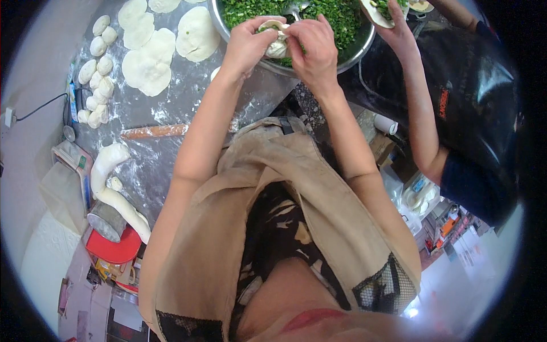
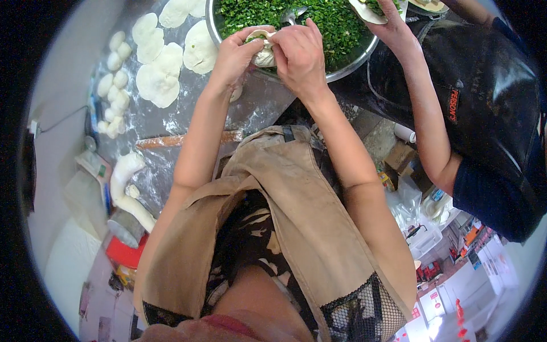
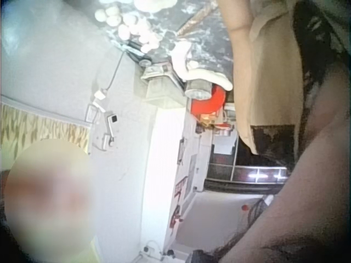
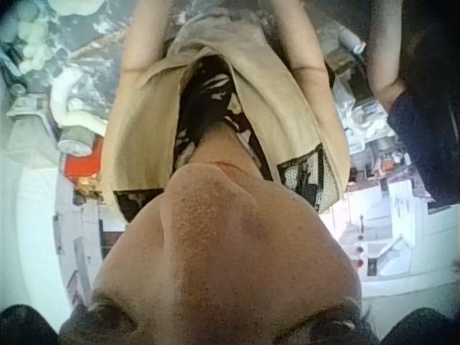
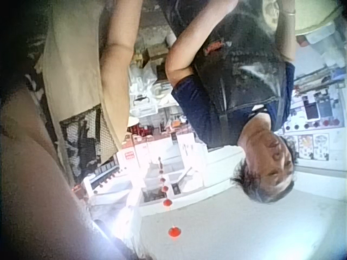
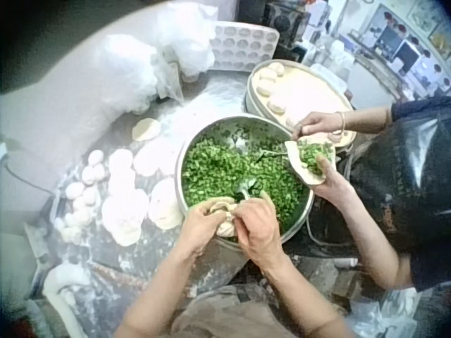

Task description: The person makes dumplings by filling dough rounds with chopped scallions, pinching and pleating the dough closed by hand, and rolling dough on the counter with a rolling pin.

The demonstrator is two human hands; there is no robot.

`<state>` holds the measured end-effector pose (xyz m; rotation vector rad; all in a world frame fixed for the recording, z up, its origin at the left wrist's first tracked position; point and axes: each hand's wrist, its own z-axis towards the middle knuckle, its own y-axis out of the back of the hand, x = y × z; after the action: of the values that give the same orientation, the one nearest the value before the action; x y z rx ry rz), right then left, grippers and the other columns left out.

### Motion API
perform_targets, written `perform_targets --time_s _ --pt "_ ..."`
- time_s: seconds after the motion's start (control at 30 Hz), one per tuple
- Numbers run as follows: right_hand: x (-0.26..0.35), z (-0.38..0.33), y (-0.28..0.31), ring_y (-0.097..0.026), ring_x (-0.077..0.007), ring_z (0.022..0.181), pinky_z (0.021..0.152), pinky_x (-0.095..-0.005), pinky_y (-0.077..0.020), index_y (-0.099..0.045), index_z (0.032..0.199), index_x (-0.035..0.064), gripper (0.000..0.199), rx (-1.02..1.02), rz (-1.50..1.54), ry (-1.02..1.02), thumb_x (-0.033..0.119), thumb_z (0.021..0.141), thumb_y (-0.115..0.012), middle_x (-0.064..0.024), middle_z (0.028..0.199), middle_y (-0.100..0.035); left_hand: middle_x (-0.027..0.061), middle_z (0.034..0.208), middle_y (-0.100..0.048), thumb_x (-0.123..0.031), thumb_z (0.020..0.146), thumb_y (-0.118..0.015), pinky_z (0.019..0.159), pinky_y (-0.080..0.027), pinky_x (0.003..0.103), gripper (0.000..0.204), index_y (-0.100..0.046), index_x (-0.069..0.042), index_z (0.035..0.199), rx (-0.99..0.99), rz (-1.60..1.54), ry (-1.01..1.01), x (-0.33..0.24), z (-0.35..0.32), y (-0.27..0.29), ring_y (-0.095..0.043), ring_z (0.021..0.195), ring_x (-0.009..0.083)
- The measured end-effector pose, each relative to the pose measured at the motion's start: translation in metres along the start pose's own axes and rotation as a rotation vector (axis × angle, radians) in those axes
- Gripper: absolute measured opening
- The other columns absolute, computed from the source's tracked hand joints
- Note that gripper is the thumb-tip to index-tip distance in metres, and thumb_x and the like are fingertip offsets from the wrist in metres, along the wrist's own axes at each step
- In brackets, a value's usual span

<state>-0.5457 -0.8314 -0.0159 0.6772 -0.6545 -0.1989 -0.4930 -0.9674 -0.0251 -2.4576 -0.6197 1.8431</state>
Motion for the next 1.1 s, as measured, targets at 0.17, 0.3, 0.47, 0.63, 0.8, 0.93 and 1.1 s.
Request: perform_targets --time_s 0.17,0.3,0.47,0.63,0.8,0.93,1.1 --pt "0.000 0.006 0.004 -0.059 -0.0246 0.087 0.094 -0.0496 -0.0384 -0.062 0.082 0.0096 0.015 -0.009 -0.023 0.036 0.003 0.069 -0.066 -0.0034 0.081 -0.063 -0.0035 0.080 -0.062 -0.007 0.083 -0.054 0.046 -0.035 0.016 0.026 -0.066 -0.008 0.107 0.033 -0.068 0.059 -0.005 0.003 0.000 -0.049 0.058 -0.0003" --pt "-0.004 -0.003 0.010 -0.058 -0.0241 0.089 0.089 -0.0418 -0.0431 -0.063 0.086 0.0092 0.017 0.051 0.075 -0.101 0.003 0.071 -0.065 -0.0042 0.080 -0.063 -0.0031 0.083 -0.061 -0.017 0.088 -0.048 0.047 -0.035 0.018 0.028 -0.065 -0.008 0.108 0.133 0.028 0.139 -0.015 0.007 0.010 -0.050 0.063 0.0001" --pt "-0.002 -0.014 -0.001 -0.058 -0.0215 0.094 0.078 -0.0323 -0.0489 -0.061 0.098 0.0047 0.024 -0.073 0.437 -0.516 0.006 0.074 -0.062 -0.0082 0.099 -0.060 0.0032 0.098 -0.063 -0.039 0.095 -0.034 0.063 -0.051 0.027 0.048 -0.061 -0.005 0.114 0.164 -0.154 0.181 -0.006 0.016 0.004 -0.060 0.078 0.0091" --pt "-0.018 -0.027 0.012 -0.060 -0.0154 0.093 0.078 -0.0299 -0.0527 -0.054 0.107 0.0018 0.017 -0.017 1.132 -0.908 0.006 0.090 -0.053 -0.0062 0.105 -0.058 0.0079 0.099 -0.066 -0.053 0.091 -0.040 0.067 -0.052 0.033 0.058 -0.064 -0.001 0.100 0.033 0.143 0.273 -0.017 0.036 0.003 -0.064 0.084 0.0177" --pt "-0.010 -0.035 0.021 -0.061 -0.0173 0.090 0.076 -0.0329 -0.0548 -0.052 0.105 0.0015 0.016 -0.104 1.506 -1.041 0.005 0.089 -0.053 -0.0089 0.102 -0.059 0.0112 0.097 -0.060 -0.009 0.074 -0.060 0.072 -0.049 0.040 0.017 -0.068 -0.008 0.089 -0.279 1.432 -0.504 0.024 0.045 0.006 -0.057 0.090 0.0330" --pt "-0.008 -0.035 0.018 -0.062 -0.0171 0.089 0.076 -0.0319 -0.0545 -0.052 0.106 0.0007 0.017 -0.185 1.512 -1.013 0.005 0.090 -0.053 -0.0092 0.102 -0.059 0.0146 0.108 -0.058 0.007 0.068 -0.049 0.087 -0.045 0.039 0.041 -0.068 -0.009 0.101 -0.234 0.905 -0.639 0.013 0.021 -0.004 -0.055 0.100 0.0329" --pt "-0.010 -0.037 0.008 -0.060 -0.0143 0.090 0.077 -0.0279 -0.0527 -0.053 0.107 -0.0014 0.020 -0.208 1.323 -0.933 0.003 0.088 -0.056 -0.0081 0.104 -0.059 0.0126 0.115 -0.058 0.011 0.067 -0.041 0.094 -0.042 0.037 0.053 -0.067 -0.013 0.106 -0.205 0.885 -0.773 -0.001 -0.014 -0.018 -0.054 0.108 0.0327"
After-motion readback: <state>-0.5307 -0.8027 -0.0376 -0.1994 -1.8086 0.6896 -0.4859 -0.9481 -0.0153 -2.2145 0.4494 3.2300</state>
